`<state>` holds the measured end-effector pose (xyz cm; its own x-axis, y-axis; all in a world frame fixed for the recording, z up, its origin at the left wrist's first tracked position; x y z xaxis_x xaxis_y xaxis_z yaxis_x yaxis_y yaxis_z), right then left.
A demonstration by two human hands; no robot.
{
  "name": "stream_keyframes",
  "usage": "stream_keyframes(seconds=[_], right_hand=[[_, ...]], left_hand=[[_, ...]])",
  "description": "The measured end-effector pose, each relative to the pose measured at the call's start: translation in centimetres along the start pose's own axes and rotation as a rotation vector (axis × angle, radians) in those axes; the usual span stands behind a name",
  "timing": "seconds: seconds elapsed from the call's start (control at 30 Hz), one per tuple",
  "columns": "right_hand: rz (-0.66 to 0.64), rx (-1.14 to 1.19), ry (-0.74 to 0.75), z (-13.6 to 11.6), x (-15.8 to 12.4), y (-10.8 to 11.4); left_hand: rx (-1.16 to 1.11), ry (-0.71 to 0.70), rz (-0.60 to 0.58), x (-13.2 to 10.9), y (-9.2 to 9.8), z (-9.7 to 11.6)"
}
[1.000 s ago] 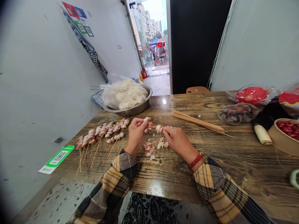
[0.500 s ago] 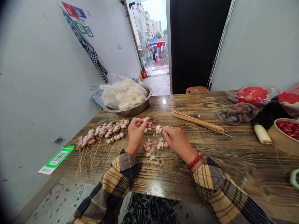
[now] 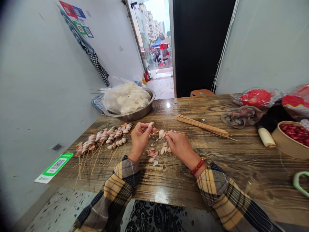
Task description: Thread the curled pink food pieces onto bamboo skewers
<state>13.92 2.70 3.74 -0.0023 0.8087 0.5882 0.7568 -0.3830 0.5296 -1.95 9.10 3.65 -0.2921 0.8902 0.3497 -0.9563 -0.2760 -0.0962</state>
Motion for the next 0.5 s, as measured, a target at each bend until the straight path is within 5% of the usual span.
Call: stream_keyframes(seconds=[0.33, 0.5], right_hand=[[0.016, 0.097, -0.068, 0.3, 0.2, 0.0], [0.057, 0.144, -0.135, 0.7, 0.4, 0.2]], left_hand=[[-0.029, -0.001, -0.051, -0.3, -0.6, 0.0], [-0.045, 0.061, -0.168, -1.6, -2.1, -0.2]])
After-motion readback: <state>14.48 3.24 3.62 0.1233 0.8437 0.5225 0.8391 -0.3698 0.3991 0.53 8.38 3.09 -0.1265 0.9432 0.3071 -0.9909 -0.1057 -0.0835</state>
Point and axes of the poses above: each hand's wrist, its own x-axis towards the middle knuckle, its own y-axis out of the back of the hand, z = x × y, the point moved 9 cm from there along x, towards the middle knuckle, and after that the axes turned 13 degrees about z, right-handed, at the moved point
